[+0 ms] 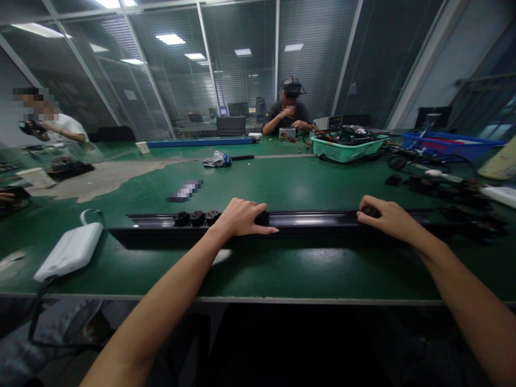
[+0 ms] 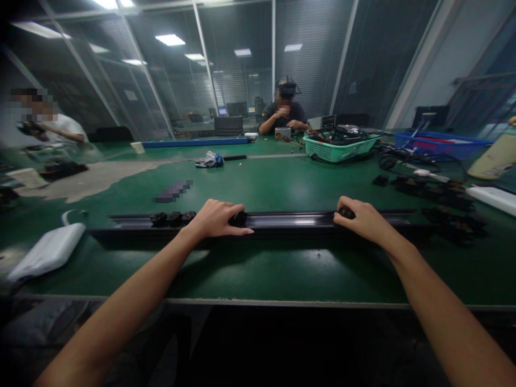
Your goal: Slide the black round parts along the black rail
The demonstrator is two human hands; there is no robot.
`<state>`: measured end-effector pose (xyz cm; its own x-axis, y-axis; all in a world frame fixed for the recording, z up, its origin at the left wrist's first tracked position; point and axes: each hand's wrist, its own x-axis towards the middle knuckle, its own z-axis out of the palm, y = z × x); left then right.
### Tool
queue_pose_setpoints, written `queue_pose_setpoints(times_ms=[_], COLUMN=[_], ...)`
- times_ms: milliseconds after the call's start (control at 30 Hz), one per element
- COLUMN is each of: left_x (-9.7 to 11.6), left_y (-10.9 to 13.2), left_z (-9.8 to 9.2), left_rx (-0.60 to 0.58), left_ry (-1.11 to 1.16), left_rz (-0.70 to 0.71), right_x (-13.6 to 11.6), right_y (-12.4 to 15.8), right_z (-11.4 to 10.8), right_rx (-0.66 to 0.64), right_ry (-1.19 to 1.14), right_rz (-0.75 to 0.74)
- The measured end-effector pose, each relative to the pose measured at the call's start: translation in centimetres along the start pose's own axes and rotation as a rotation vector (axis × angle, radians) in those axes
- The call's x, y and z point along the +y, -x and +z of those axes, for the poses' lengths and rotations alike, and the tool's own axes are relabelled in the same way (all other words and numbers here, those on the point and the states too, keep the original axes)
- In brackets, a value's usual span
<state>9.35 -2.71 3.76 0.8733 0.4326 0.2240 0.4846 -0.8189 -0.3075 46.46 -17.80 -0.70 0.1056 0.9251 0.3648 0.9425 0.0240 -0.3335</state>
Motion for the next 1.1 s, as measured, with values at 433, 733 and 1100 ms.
queue_pose_setpoints(times_ms=[433,733,1100], left_x=[-0.06,-0.07,-0.07], left_y=[0.0,0.05,0.06], left_z=[0.0,0.08,0.02], left_rx=[-0.001,-0.011,-0.007], left_ry=[0.006,-0.005,-0.003], left_rz=[0.0,0.006,0.006], right_x=[0.47,0.43,0.54], right_y=[0.02,-0.04,0.02], right_z=[0.07,-0.18,-0.32], right_rx=[-0.003,-0.02,-0.022], right_ry=[0.021,0.038,0.023], right_rz=[0.003,0.018,0.041])
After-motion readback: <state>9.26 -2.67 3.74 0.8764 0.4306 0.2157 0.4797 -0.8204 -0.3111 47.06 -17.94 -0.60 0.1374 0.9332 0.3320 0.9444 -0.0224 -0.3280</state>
